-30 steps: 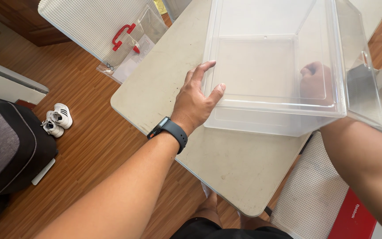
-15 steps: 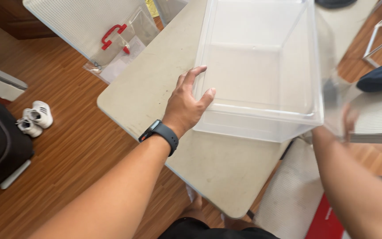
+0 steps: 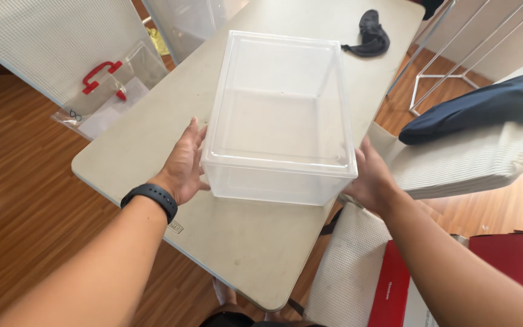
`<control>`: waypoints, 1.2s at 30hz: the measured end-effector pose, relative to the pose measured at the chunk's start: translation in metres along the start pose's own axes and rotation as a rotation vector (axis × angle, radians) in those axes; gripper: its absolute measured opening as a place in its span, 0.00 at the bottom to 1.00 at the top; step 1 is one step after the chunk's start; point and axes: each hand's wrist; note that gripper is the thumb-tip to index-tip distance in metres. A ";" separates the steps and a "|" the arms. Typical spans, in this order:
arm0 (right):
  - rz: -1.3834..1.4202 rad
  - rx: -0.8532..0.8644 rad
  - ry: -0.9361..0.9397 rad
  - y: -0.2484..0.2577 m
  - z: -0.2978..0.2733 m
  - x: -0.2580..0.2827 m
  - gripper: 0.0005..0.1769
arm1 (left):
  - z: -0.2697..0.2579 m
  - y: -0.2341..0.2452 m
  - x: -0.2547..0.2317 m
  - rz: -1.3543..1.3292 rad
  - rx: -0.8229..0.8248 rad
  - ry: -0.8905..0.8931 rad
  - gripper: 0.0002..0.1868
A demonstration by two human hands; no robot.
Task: The person assembles clear plastic storage containers by hand. They separate lids from bases, insert dividers, and stack the assembled units on a table and a nearby shelf. The person handles multiple containers one at a time, moving between the table and the shelf.
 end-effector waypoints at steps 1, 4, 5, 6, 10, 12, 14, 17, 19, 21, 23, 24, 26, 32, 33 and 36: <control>0.171 0.096 -0.043 -0.011 -0.005 0.016 0.50 | -0.006 -0.005 -0.003 0.018 -0.042 0.049 0.48; 0.069 -0.079 -0.067 -0.034 -0.017 0.047 0.48 | -0.012 -0.019 -0.006 0.002 -0.007 0.061 0.48; 0.020 -0.004 0.009 -0.033 -0.024 0.052 0.48 | -0.015 -0.019 -0.004 -0.009 0.024 0.042 0.47; -0.029 0.071 0.086 -0.029 -0.032 0.057 0.49 | -0.018 -0.018 0.001 -0.019 0.054 0.024 0.47; -0.357 0.075 0.444 -0.021 -0.067 0.081 0.56 | -0.027 -0.008 0.037 -0.134 0.085 -0.070 0.43; -0.617 -0.031 0.606 -0.027 -0.091 0.097 0.56 | -0.018 0.001 0.056 -0.097 0.094 -0.086 0.41; -0.945 -0.158 0.802 -0.047 -0.106 0.109 0.55 | 0.000 -0.001 0.080 -0.041 0.112 -0.037 0.39; -1.428 -0.299 1.035 -0.095 -0.123 0.094 0.51 | 0.021 -0.005 0.113 -0.019 0.103 0.148 0.39; -1.522 -0.310 1.091 -0.122 -0.135 0.078 0.50 | 0.029 -0.012 0.123 -0.147 0.035 0.276 0.45; -1.523 -0.339 1.157 -0.135 -0.142 0.069 0.50 | 0.024 0.000 0.121 -0.217 0.036 0.162 0.40; -1.481 -0.306 1.199 -0.137 -0.146 0.063 0.49 | 0.020 0.010 0.113 -0.243 0.001 0.040 0.38; -1.457 -0.289 1.221 -0.139 -0.148 0.060 0.49 | 0.017 0.022 0.101 -0.233 -0.036 -0.026 0.37; -1.477 -0.299 1.227 -0.144 -0.150 0.056 0.50 | -0.007 0.065 0.064 -0.322 -0.120 -0.151 0.39; -1.544 -0.294 1.321 -0.160 -0.164 0.028 0.48 | -0.071 0.105 -0.074 -0.319 -0.359 -0.168 0.47; -1.547 -0.294 1.356 -0.164 -0.166 0.020 0.47 | -0.072 0.104 -0.087 -0.322 -0.358 -0.160 0.46; -1.566 -0.123 1.448 -0.163 -0.173 0.000 0.44 | -0.065 0.111 -0.102 -0.296 -0.195 -0.187 0.44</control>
Point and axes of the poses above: each hand's wrist, its own z-axis towards the middle knuckle, its own y-axis out of the back of the hand, x = y × z, and after that the axes turned 11 degrees about -z, right-handed
